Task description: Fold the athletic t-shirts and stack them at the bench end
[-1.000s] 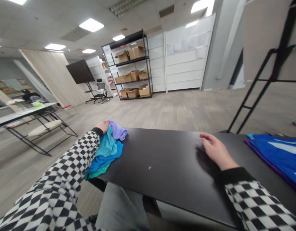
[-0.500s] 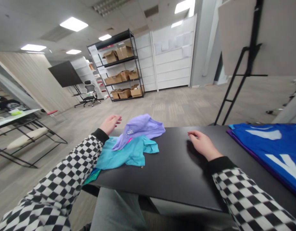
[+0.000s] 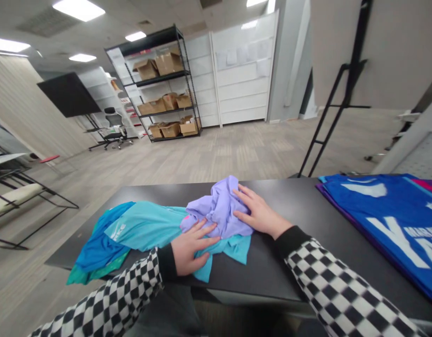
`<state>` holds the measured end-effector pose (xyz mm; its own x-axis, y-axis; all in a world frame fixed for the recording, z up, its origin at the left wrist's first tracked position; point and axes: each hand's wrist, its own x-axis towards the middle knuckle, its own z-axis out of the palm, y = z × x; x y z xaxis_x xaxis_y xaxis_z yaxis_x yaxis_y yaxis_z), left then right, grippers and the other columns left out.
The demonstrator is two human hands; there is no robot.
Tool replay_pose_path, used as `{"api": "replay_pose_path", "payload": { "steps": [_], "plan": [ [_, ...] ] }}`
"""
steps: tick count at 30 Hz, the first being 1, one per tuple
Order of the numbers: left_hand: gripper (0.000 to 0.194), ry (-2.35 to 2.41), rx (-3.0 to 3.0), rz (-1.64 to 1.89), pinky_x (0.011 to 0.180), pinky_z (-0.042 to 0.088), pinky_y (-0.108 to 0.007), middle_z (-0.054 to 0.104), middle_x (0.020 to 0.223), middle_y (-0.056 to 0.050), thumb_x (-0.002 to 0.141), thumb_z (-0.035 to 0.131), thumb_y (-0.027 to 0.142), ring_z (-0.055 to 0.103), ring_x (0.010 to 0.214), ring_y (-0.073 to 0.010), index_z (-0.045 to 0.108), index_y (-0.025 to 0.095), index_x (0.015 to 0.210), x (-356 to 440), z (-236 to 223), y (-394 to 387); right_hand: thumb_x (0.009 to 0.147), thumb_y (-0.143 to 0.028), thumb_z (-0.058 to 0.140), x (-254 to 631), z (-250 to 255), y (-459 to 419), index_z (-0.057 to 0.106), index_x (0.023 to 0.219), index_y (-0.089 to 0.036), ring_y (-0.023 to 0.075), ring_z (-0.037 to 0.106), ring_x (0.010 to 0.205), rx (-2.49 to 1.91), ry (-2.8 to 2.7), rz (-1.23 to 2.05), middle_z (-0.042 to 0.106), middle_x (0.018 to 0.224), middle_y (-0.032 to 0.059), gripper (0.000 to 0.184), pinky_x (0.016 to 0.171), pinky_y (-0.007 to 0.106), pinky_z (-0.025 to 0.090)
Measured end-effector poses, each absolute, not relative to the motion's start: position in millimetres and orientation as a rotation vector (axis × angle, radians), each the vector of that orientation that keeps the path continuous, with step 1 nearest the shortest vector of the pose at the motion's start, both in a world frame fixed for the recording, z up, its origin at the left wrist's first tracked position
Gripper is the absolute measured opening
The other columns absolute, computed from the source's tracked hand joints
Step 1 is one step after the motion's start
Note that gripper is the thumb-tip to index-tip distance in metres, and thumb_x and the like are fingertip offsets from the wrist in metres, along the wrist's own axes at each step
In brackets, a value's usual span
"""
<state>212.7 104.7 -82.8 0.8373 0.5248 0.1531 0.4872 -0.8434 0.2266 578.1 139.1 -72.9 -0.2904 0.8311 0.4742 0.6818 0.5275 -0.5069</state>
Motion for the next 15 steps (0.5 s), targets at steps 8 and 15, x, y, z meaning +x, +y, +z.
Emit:
{"api": "replay_pose_path", "payload": {
  "steps": [8, 15],
  "plan": [
    [0.088, 2.174, 2.523, 0.230, 0.137, 0.013, -0.076, 0.035, 0.184, -0.018, 0.092, 0.072, 0.044, 0.020, 0.171, -0.0534, 0.048, 0.021, 0.174, 113, -61, 138, 0.094, -0.041, 0.070, 577, -66, 147, 0.077, 0.099, -0.025, 0.0276, 0.075, 0.090, -1.385, -2.103, 0.489, 0.081, 0.096, 0.0056, 0.018, 0.083, 0.037, 0.055],
    [0.115, 2.784, 1.879, 0.248, 0.130, 0.015, -0.084, 0.020, 0.188, -0.021, 0.084, 0.071, 0.079, 0.009, 0.171, -0.0591, 0.034, 0.026, 0.179, 4, -38, 147, 0.079, -0.064, 0.076, 648, -57, 144, 0.078, 0.114, -0.027, 0.0303, 0.075, 0.092, -1.804, -1.535, 0.489, 0.083, 0.102, 0.0068, 0.051, 0.080, 0.038, 0.051]
  ]
}}
